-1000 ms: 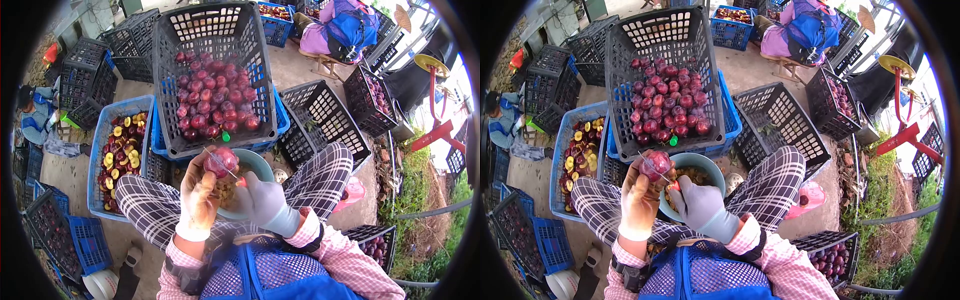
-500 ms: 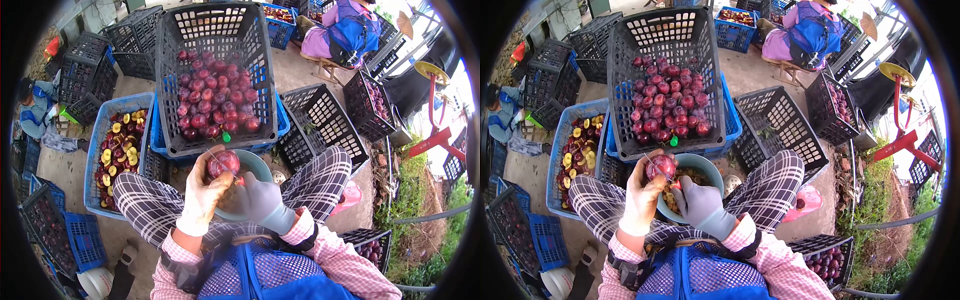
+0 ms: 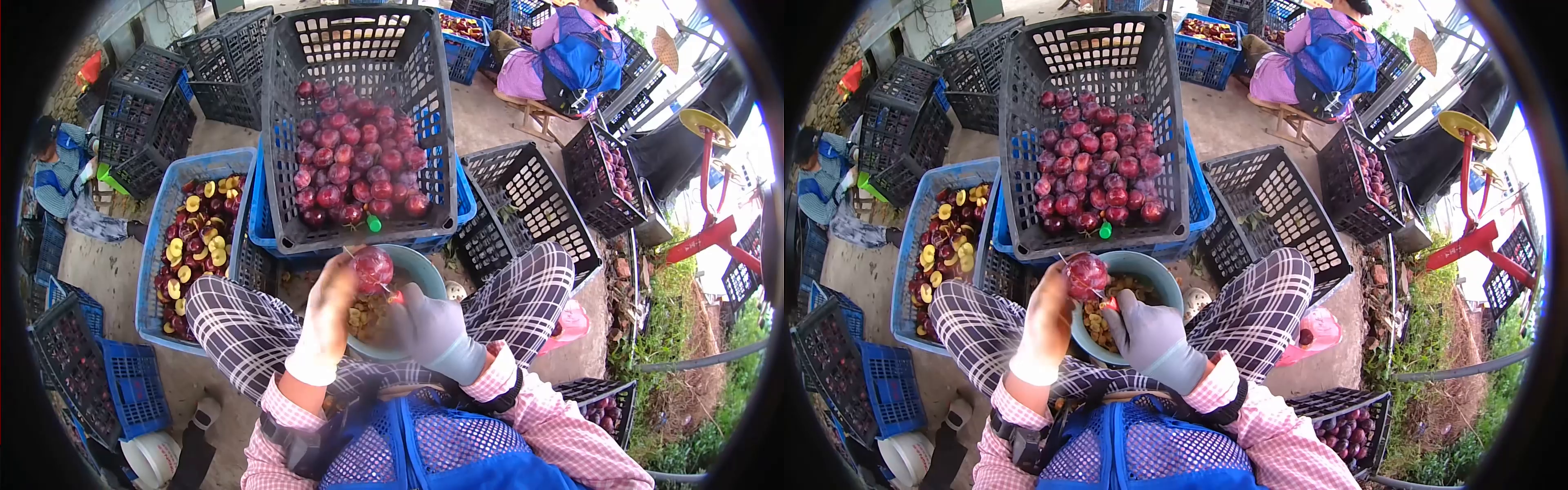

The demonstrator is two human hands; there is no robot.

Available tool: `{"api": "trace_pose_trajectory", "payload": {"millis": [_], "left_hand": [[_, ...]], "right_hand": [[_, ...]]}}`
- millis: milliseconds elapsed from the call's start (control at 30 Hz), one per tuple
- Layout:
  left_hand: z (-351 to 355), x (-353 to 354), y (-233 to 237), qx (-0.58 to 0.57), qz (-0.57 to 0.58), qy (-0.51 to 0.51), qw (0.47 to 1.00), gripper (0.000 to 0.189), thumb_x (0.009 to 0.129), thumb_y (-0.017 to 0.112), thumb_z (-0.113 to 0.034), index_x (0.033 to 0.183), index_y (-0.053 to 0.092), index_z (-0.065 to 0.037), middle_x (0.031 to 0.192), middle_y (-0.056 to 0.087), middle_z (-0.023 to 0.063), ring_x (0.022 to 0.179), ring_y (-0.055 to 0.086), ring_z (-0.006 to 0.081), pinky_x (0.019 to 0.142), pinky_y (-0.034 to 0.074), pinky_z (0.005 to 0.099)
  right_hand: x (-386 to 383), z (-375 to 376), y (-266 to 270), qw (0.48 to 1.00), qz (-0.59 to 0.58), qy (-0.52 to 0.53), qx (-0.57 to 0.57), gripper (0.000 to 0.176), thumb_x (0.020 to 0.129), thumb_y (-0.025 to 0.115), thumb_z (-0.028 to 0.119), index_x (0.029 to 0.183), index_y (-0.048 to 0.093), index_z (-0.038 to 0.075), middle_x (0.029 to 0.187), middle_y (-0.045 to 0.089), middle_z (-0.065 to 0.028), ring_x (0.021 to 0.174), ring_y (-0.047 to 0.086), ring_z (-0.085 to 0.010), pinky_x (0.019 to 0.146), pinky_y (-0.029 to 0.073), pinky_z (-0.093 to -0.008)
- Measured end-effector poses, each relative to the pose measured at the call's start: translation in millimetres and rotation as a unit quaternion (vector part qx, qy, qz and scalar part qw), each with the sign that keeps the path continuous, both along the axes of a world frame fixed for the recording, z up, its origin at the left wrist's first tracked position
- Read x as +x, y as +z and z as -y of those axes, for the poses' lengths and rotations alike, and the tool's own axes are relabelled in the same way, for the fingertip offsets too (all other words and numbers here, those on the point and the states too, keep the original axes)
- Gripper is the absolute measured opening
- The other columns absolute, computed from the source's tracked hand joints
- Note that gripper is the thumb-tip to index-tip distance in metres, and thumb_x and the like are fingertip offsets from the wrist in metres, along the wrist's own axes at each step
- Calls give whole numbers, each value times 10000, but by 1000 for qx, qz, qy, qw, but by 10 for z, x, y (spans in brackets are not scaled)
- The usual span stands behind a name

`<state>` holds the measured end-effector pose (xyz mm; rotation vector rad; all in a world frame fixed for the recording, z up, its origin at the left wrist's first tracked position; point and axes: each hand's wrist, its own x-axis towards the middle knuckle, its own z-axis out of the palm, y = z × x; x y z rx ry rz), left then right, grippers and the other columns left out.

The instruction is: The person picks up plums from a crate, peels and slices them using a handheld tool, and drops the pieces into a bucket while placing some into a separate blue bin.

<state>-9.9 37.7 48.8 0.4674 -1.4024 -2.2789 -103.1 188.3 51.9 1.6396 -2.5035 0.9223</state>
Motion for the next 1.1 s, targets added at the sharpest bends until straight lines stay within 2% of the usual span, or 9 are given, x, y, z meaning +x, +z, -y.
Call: {"api": "trace_pose_trajectory", "payload": {"millis": [33, 100, 400, 500, 600, 800, 833, 933, 1100], "left_hand": [[28, 3, 30, 182, -72, -83, 977, 596, 1045, 435, -481, 1328, 517, 38, 1244, 645, 200, 1149, 621, 272, 1078, 413, 418], [-7, 10, 67, 179, -58, -79, 979, 605, 1039, 445, -490, 1318, 525, 40, 1234, 650, 211, 1149, 623, 276, 1076, 416, 417], [-75, 31, 87, -106, 37, 66, 991, 499, 978, 628, -224, 1387, 488, 25, 1265, 614, 107, 1123, 604, 180, 1011, 473, 320], [-68, -22, 35, 108, -48, 27, 993, 469, 1034, 520, -306, 1343, 491, 46, 1231, 628, 128, 1144, 607, 218, 1043, 430, 349], [-39, 3, 50, 103, -62, -24, 992, 459, 1055, 456, -316, 1342, 487, 41, 1213, 632, 129, 1160, 598, 221, 1044, 424, 354], [-2, 13, 45, -141, 12, 72, 987, 574, 986, 606, -305, 1409, 439, 46, 1336, 551, 124, 1243, 523, 197, 1092, 381, 342], [-20, 14, 45, -210, 3, 58, 976, 606, 986, 610, -340, 1427, 432, 36, 1345, 546, 144, 1238, 526, 218, 1088, 387, 349], [-65, -14, -72, -423, -20, 71, 903, 513, 1057, 474, -261, 1461, 399, 47, 1324, 564, 201, 1191, 564, 285, 1051, 413, 356], [-214, -54, 8, -270, 31, 140, 952, 458, 1090, 337, -345, 1248, 537, 35, 1155, 623, 135, 976, 598, 187, 914, 458, 309]], "right_hand": [[13, -4, -13, 1000, 0, 0, 0, 236, 963, 618, 236, 884, 497, 50, 559, 562, -105, 492, 601, -311, 454, 448, -423], [31, 10, -40, 1000, -30, 3, 4, 117, 909, 587, 180, 906, 576, 64, 820, 560, -114, 559, 597, -251, 470, 461, -383], [62, 35, 52, 999, 22, -43, 18, 239, 974, 608, 242, 884, 497, 50, 557, 572, -113, 479, 599, -311, 450, 451, -428], [30, 40, -45, 1000, 5, -16, -6, 245, 978, 605, 242, 878, 493, 48, 556, 573, -118, 480, 597, -322, 451, 448, -436], [31, 47, 27, 997, 73, -29, -17, 216, 973, 604, 214, 896, 514, 33, 563, 580, -123, 502, 605, -349, 463, 456, -437], [-52, 38, 196, 958, 172, -71, -216, 147, 964, 572, 115, 1031, 573, -16, 715, 619, -132, 626, 645, -227, 592, 491, -338], [-109, 105, 283, 905, 353, -70, -226, 170, 963, 589, 124, 1052, 577, -20, 768, 620, -124, 690, 629, -184, 645, 489, -318], [-266, 326, 269, 934, 333, -53, -116, 244, 909, 690, 194, 952, 557, -5, 735, 623, -161, 689, 654, -304, 651, 493, -390], [-125, 455, 81, 957, 199, 1, -213, 349, 822, 778, 288, 891, 562, 23, 660, 597, -142, 544, 608, -313, 511, 461, -376]]}}
